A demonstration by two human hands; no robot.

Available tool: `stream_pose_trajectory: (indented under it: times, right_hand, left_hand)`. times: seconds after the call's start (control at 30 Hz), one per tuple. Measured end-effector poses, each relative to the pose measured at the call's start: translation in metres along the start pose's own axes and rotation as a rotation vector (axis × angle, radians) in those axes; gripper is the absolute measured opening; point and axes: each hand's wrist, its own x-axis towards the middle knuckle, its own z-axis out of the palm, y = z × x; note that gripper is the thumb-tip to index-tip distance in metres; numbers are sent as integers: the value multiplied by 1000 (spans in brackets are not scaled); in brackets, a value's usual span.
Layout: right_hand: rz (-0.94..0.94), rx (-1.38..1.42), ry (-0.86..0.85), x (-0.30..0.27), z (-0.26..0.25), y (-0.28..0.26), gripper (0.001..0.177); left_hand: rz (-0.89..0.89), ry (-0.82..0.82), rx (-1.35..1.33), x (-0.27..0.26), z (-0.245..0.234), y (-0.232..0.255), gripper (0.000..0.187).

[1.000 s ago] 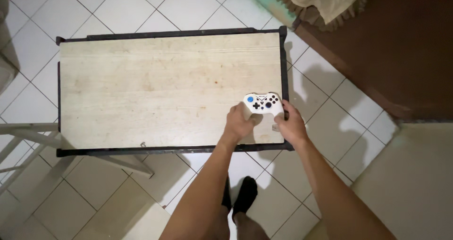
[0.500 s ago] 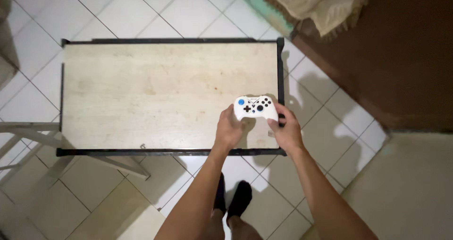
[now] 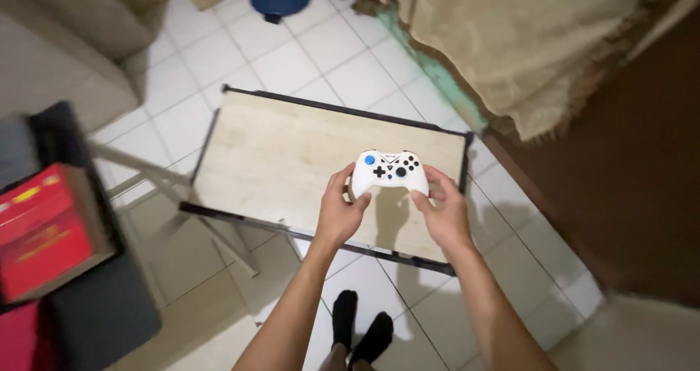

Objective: The person picks up and wipes several items including a small white appliance, a water bottle, a gray triangular case, a cup, a box, a controller, and a red cloth, then wipes down the armrests of a chair.

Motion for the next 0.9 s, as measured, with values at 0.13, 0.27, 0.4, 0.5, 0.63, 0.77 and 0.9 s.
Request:
stream_pose_trajectory:
  times: [0.13, 0.27, 0.4, 0.5, 0.63, 0.77, 0.9]
  right_hand:
    - [-120, -9, -77, -25, 16, -60, 55]
    - [-215, 63, -201, -50, 44, -116, 53]
    - [-261, 80, -296, -73, 79, -169, 55]
    - [-307, 141, -379, -85, 113, -203, 56]
    - [-412, 118, -459, -104, 160, -245, 56]
    - [-449, 58, -520, -121, 217, -288, 54]
    - [-451, 32, -599, -130, 277, -311, 53]
  left_hand:
    - [44, 120, 28, -28, -56, 42, 65]
    - [60, 219, -17, -53, -118, 77, 60]
    - [66, 344, -60, -78, -179, 103, 57]
    - [130, 429, -63, -91, -228, 112, 60]
    - [123, 491, -171, -107, -291, 110, 58]
    - [150, 563, -282, -114, -354, 102, 54]
    - [27, 653, -282, -123, -409, 86, 55]
